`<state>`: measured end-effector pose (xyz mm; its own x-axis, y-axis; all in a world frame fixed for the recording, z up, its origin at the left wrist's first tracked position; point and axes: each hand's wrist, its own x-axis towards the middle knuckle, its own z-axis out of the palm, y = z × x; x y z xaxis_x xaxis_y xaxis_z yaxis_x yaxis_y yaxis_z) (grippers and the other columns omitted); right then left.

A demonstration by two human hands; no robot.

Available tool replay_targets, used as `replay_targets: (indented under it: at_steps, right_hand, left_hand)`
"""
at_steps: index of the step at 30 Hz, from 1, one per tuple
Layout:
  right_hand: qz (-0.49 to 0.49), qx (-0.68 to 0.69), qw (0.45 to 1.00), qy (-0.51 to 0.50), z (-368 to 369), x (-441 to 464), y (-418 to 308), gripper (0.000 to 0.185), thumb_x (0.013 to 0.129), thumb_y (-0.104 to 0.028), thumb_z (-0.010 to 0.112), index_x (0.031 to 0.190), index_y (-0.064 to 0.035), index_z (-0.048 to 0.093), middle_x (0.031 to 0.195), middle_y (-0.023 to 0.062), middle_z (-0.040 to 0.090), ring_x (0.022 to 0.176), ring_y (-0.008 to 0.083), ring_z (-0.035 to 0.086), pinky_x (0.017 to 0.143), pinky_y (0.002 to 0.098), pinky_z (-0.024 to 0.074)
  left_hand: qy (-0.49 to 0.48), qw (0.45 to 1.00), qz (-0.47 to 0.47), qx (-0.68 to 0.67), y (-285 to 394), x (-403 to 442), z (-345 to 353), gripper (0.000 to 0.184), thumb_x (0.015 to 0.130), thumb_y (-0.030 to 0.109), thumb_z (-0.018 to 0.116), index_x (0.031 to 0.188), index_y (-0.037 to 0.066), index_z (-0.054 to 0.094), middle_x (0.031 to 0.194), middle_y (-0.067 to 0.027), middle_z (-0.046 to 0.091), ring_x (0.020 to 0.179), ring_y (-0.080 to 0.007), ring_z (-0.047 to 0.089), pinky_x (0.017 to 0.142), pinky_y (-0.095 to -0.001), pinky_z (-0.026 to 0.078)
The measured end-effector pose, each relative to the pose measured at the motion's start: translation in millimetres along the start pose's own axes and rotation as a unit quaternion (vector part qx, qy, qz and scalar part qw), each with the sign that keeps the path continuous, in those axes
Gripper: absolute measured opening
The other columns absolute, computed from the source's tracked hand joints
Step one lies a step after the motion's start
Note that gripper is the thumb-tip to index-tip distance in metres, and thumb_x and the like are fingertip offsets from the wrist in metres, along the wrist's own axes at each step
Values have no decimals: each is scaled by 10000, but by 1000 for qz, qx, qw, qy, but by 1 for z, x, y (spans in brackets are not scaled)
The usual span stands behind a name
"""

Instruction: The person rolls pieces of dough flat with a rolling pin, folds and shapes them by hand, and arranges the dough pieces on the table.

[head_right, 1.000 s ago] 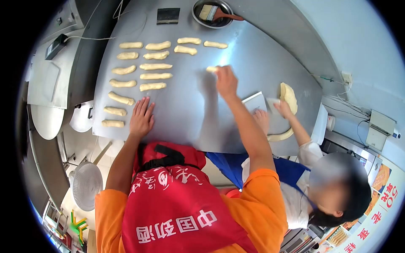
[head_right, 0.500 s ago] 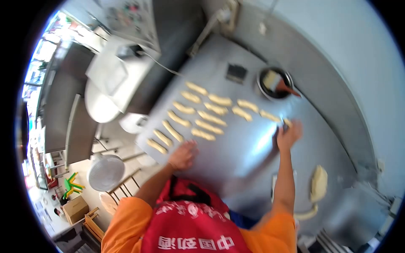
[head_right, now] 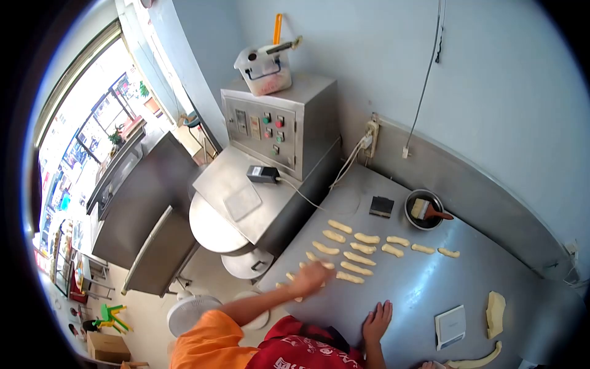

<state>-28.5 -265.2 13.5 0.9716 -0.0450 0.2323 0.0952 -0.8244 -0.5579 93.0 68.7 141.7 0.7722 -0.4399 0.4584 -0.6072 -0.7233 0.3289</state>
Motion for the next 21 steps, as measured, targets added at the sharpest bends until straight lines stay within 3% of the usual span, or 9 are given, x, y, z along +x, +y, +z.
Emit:
replay_targets:
  at_steps: [1, 2, 3, 5, 6, 7, 10, 15, 21]
  right_hand:
    - [-9, -6, 1000, -1, -3, 2, -1, 490, 971, -127, 673, 1426, 40, 597, 1633, 319, 473, 1532, 551, 407, 1269, 644, 325]
    - [-7, -13, 1000, 4, -3, 5, -3, 495, 960, -124, 676, 1421, 39, 593, 1630, 318, 475, 1531, 550, 407, 1270, 642, 321]
    - [-3, -19, 1000, 8, -2, 7, -6, 501, 949, -121, 678, 1415, 38, 588, 1626, 316, 477, 1530, 549, 407, 1271, 639, 318]
    - [10, -32, 999, 24, 1, 7, -14, 506, 918, -98, 665, 1398, 38, 584, 1621, 308, 484, 1533, 541, 405, 1273, 635, 313]
    - [20, -37, 999, 29, 3, 7, -16, 505, 912, -91, 661, 1394, 40, 585, 1622, 306, 485, 1534, 537, 405, 1275, 633, 312]
    - [30, -41, 998, 34, 5, 8, -18, 504, 906, -85, 656, 1389, 41, 586, 1623, 304, 485, 1536, 534, 406, 1277, 631, 311]
    - [43, -63, 994, 83, 18, 9, -27, 509, 878, -58, 625, 1375, 39, 577, 1620, 297, 495, 1528, 526, 417, 1285, 619, 317]
    - [68, -63, 990, 109, 19, 11, -38, 495, 844, -38, 612, 1333, 31, 586, 1588, 290, 526, 1513, 527, 438, 1274, 618, 340]
    - [58, -69, 989, 117, 23, 9, -31, 481, 844, -38, 616, 1321, 17, 593, 1588, 285, 531, 1508, 515, 451, 1274, 597, 355]
  left_hand:
    - [50, 990, -83, -98, -27, 38, -53, 277, 893, 49, 711, 1160, 115, 738, 995, -86, 727, 1065, -348, 749, 875, -507, 616]
    - [71, 996, -36, 24, -75, 81, -104, 173, 885, 60, 743, 1042, 129, 716, 953, -112, 731, 945, -353, 734, 787, -503, 598]
    - [235, 970, -37, -52, -80, 130, -163, 125, 883, 73, 757, 982, 126, 702, 895, -128, 728, 863, -357, 713, 730, -513, 566]
    - [292, 953, -79, 12, -146, 199, -248, 90, 991, 128, 727, 1057, 66, 731, 858, -137, 723, 779, -392, 702, 711, -526, 536]
    - [288, 930, -201, -105, -166, 238, -290, 233, 1060, 265, 724, 1161, 55, 726, 887, -150, 726, 784, -397, 702, 720, -526, 532]
    - [320, 922, -219, 17, -176, 270, -331, 412, 1057, 412, 742, 1263, 60, 684, 898, -147, 731, 833, -381, 717, 741, -520, 533]
    - [338, 906, -160, 199, -223, 336, -398, 896, 903, 603, 850, 1579, 148, 477, 1243, -219, 710, 1102, -439, 732, 902, -529, 589]
    - [112, 931, -205, 281, -307, 393, -431, 665, 926, 559, 834, 1456, 199, 657, 1253, -169, 760, 1126, -400, 752, 889, -531, 604]
    - [305, 871, -224, 311, -299, 411, -482, 358, 1131, 440, 579, 1208, 113, 701, 1057, -172, 803, 1028, -413, 772, 853, -561, 595]
